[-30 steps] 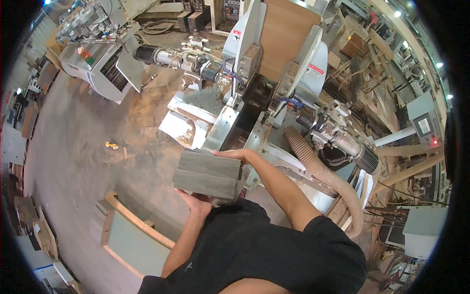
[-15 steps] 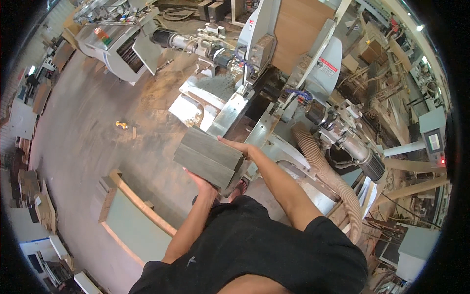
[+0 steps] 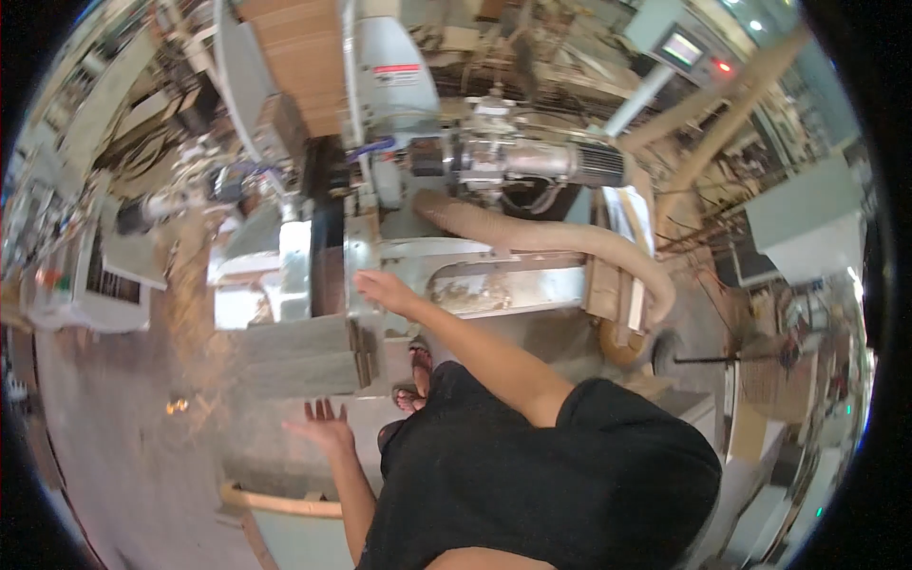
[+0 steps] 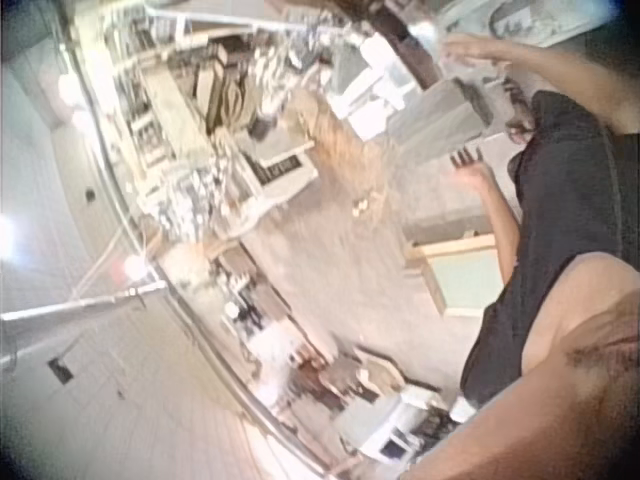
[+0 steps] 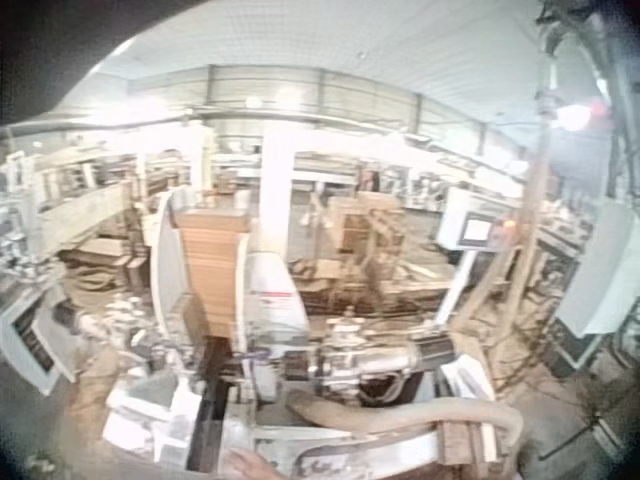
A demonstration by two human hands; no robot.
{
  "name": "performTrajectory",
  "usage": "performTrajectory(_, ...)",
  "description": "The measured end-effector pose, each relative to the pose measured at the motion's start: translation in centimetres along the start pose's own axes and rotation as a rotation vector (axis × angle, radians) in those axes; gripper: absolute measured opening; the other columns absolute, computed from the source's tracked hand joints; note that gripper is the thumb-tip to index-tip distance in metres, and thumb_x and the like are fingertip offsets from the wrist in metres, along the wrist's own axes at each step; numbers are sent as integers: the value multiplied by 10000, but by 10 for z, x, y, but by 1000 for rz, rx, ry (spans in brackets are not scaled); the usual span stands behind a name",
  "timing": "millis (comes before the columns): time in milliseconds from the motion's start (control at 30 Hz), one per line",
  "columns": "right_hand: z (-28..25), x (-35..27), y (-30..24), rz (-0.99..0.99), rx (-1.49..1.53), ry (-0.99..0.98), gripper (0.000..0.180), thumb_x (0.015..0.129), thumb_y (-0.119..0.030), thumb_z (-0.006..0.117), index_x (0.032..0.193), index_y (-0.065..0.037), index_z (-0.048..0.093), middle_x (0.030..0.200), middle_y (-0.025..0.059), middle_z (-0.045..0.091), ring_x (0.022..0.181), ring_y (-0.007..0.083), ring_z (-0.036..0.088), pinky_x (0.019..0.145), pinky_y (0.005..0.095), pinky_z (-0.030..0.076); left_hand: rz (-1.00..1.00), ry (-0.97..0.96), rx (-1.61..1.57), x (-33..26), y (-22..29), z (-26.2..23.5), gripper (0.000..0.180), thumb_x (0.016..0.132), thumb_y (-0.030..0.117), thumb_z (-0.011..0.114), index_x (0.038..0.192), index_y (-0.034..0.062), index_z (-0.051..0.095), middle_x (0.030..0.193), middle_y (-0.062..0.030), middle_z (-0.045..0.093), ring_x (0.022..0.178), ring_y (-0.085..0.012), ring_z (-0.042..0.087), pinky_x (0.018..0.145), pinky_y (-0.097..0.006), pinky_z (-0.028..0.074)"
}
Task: The person picks up wooden blocks from a stack by hand and feeds them one at a time into the intake of a woodworking machine.
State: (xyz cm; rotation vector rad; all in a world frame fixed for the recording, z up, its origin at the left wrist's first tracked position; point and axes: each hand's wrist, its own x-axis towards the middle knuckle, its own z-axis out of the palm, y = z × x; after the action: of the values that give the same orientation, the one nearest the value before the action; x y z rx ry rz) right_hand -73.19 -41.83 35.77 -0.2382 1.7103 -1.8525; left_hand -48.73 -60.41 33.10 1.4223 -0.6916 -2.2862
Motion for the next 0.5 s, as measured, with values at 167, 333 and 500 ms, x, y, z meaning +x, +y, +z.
performTrajectory(167,-102,-126,36,79,-107,458,409,899,-345,586,1123,-3,582,945,25,611,839,104,569,750,252,474,-13,97,345,29,-25,-120,777,850,697,356,1352,104,386,1308,-122,457,1184,-223,459,997,-398,337)
performTrajectory(333,-219,-216,35,133,-92,796,256,829,-171,586,1027,-11,619,856,43,627,732,123,601,657,256,481,-107,-178,484,41,-87,-304,635,853,630,443,1200,97,420,1028,-106,536,940,-218,526,847,-458,387)
performTrajectory(500,-388,-236,-21,-92,-153,1107,302,894,-223,573,1115,-18,580,854,22,621,740,93,582,602,230,462,-324,149,788,15,-136,-243,658,855,633,452,1157,48,434,1069,-104,531,953,-239,530,822,-439,414)
